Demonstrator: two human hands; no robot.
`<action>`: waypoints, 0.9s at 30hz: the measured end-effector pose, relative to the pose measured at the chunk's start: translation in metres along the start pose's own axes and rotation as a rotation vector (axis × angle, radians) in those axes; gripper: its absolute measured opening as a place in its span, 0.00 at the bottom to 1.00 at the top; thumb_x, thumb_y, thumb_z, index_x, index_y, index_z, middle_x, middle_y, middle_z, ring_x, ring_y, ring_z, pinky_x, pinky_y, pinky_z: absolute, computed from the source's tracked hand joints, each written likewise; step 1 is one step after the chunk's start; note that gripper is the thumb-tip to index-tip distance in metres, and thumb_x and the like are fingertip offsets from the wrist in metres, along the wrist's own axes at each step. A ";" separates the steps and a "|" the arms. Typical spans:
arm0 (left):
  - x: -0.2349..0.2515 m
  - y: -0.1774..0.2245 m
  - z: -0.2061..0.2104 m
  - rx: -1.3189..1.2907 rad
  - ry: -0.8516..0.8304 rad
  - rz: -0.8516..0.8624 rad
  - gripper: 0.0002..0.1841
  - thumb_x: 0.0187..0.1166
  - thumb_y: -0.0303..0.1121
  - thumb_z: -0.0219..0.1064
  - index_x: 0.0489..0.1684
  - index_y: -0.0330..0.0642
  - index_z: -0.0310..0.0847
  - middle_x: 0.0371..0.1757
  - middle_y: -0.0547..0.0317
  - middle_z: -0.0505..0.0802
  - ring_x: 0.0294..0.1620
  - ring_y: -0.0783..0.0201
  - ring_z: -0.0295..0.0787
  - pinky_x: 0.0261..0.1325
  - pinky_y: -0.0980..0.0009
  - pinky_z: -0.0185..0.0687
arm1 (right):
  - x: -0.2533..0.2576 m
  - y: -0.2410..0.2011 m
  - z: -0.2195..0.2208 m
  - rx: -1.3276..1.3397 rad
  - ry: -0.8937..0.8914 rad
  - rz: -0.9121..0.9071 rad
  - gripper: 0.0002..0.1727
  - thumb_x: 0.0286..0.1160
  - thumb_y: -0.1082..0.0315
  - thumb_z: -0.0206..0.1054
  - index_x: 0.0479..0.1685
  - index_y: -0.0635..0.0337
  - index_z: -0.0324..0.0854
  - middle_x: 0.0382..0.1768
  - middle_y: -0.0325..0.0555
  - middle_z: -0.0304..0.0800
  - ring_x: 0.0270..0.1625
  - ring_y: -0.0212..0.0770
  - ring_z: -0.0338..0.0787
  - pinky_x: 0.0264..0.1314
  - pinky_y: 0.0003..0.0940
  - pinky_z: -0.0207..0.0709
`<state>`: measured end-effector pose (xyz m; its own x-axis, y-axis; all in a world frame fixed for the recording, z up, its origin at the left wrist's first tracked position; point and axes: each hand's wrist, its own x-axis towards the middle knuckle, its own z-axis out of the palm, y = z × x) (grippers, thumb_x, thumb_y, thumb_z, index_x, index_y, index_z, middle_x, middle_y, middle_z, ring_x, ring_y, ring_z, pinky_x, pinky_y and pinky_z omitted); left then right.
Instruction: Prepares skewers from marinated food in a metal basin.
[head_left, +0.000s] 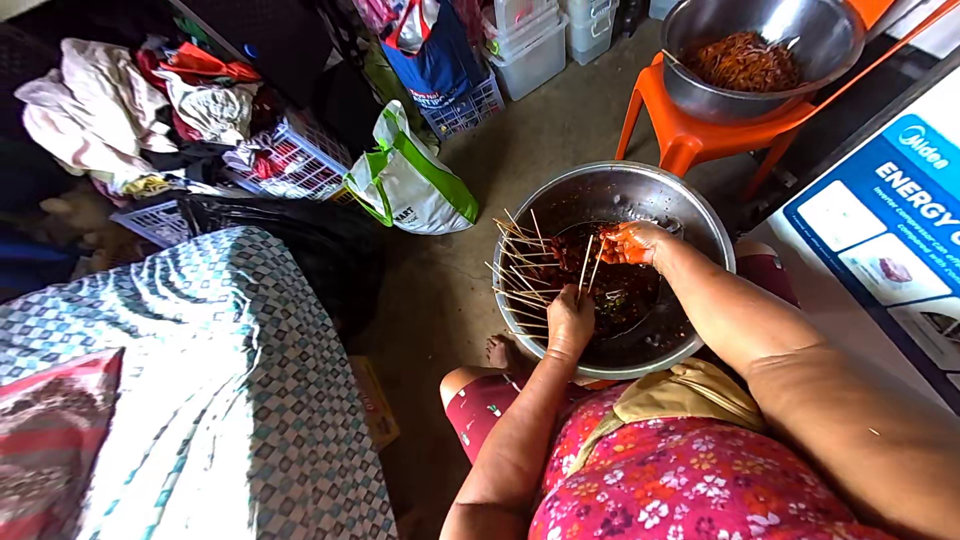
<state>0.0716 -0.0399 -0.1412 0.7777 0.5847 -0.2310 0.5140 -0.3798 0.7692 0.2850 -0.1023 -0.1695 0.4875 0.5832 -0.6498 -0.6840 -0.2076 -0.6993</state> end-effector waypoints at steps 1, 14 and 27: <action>0.000 0.000 0.000 -0.002 0.004 0.000 0.13 0.84 0.31 0.60 0.53 0.34 0.87 0.40 0.48 0.93 0.43 0.58 0.90 0.55 0.57 0.83 | 0.000 0.000 0.000 0.011 -0.008 0.001 0.10 0.91 0.71 0.52 0.61 0.63 0.73 0.36 0.45 0.80 0.34 0.39 0.86 0.45 0.37 0.87; 0.000 -0.001 -0.002 0.039 0.017 0.019 0.12 0.84 0.32 0.61 0.50 0.33 0.87 0.40 0.45 0.93 0.44 0.52 0.91 0.56 0.51 0.85 | 0.005 0.001 -0.002 -0.284 -0.072 -0.116 0.12 0.86 0.75 0.58 0.62 0.72 0.75 0.36 0.48 0.83 0.31 0.40 0.87 0.43 0.39 0.88; -0.004 0.001 -0.002 0.082 0.039 0.002 0.10 0.82 0.30 0.61 0.45 0.33 0.87 0.38 0.45 0.91 0.43 0.51 0.90 0.53 0.50 0.83 | -0.009 0.009 0.007 -0.806 -0.063 -0.413 0.13 0.85 0.75 0.58 0.57 0.74 0.82 0.43 0.60 0.90 0.38 0.43 0.92 0.51 0.42 0.88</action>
<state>0.0683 -0.0414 -0.1384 0.7650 0.6107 -0.2045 0.5413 -0.4377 0.7179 0.2704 -0.1038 -0.1683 0.5626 0.7704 -0.2998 0.1375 -0.4448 -0.8850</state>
